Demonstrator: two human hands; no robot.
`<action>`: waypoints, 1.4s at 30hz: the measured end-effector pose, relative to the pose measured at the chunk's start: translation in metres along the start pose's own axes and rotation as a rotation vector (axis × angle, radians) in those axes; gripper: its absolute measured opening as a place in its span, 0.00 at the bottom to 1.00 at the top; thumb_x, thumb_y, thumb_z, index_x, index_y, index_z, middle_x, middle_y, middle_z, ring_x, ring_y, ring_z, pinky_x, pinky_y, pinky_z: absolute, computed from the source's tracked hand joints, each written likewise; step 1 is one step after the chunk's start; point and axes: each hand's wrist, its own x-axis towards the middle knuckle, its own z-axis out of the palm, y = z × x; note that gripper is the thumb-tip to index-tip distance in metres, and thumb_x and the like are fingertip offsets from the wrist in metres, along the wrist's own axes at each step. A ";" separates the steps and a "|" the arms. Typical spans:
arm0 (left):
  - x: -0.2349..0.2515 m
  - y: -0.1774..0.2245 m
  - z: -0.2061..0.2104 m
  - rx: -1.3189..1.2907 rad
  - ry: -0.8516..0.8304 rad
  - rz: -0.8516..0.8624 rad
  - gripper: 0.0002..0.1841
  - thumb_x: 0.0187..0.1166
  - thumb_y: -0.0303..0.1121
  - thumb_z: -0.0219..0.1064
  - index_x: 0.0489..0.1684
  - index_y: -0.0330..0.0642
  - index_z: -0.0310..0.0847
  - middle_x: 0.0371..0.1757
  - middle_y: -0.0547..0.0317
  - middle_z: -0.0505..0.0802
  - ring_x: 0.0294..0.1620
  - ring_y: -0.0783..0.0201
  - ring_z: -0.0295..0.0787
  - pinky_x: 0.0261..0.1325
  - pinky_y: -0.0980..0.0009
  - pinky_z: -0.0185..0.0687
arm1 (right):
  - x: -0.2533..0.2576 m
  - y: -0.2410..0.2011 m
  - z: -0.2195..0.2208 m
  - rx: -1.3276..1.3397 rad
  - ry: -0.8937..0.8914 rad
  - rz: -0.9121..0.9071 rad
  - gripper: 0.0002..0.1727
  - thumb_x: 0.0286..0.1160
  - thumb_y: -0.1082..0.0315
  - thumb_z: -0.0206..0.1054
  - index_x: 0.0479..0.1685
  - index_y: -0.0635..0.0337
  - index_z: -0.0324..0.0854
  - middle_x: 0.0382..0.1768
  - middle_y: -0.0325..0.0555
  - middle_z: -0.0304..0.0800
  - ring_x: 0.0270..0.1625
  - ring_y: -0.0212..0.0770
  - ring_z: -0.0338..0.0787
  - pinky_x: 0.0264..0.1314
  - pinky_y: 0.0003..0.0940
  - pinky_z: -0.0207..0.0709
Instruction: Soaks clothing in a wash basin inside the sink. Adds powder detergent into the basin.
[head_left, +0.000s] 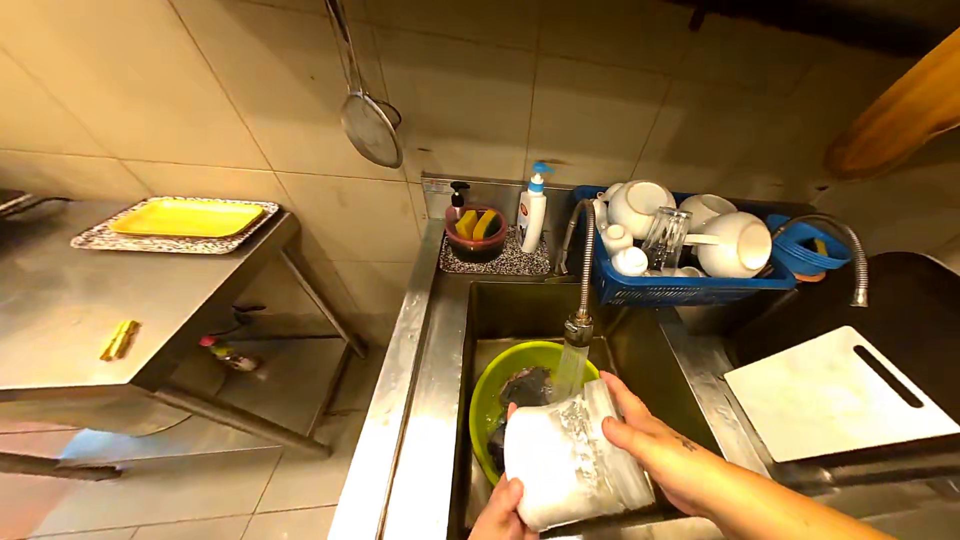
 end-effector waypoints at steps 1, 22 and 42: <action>0.000 -0.001 0.001 0.007 -0.021 -0.024 0.33 0.64 0.59 0.77 0.68 0.53 0.85 0.55 0.62 0.97 0.58 0.66 0.94 0.66 0.62 0.87 | 0.001 0.001 0.001 0.018 0.036 0.015 0.66 0.54 0.31 0.72 0.97 0.44 0.39 0.89 0.61 0.54 0.82 0.53 0.74 0.75 0.52 0.78; -0.018 0.050 -0.006 0.206 0.353 -0.072 0.34 0.54 0.60 0.81 0.61 0.56 0.90 0.50 0.59 0.98 0.51 0.64 0.97 0.54 0.60 0.93 | -0.003 0.074 -0.156 -0.939 0.352 -0.519 0.63 0.31 0.41 0.86 0.86 0.51 0.71 0.84 0.60 0.69 0.82 0.76 0.67 0.69 0.78 0.69; -0.034 0.047 0.016 0.134 0.323 0.015 0.18 0.69 0.55 0.73 0.47 0.57 0.97 0.46 0.62 0.99 0.51 0.67 0.97 0.58 0.61 0.92 | 0.025 0.097 -0.123 -0.735 0.339 -0.300 0.34 0.70 0.48 0.77 0.66 0.68 0.83 0.63 0.72 0.84 0.68 0.74 0.82 0.70 0.71 0.73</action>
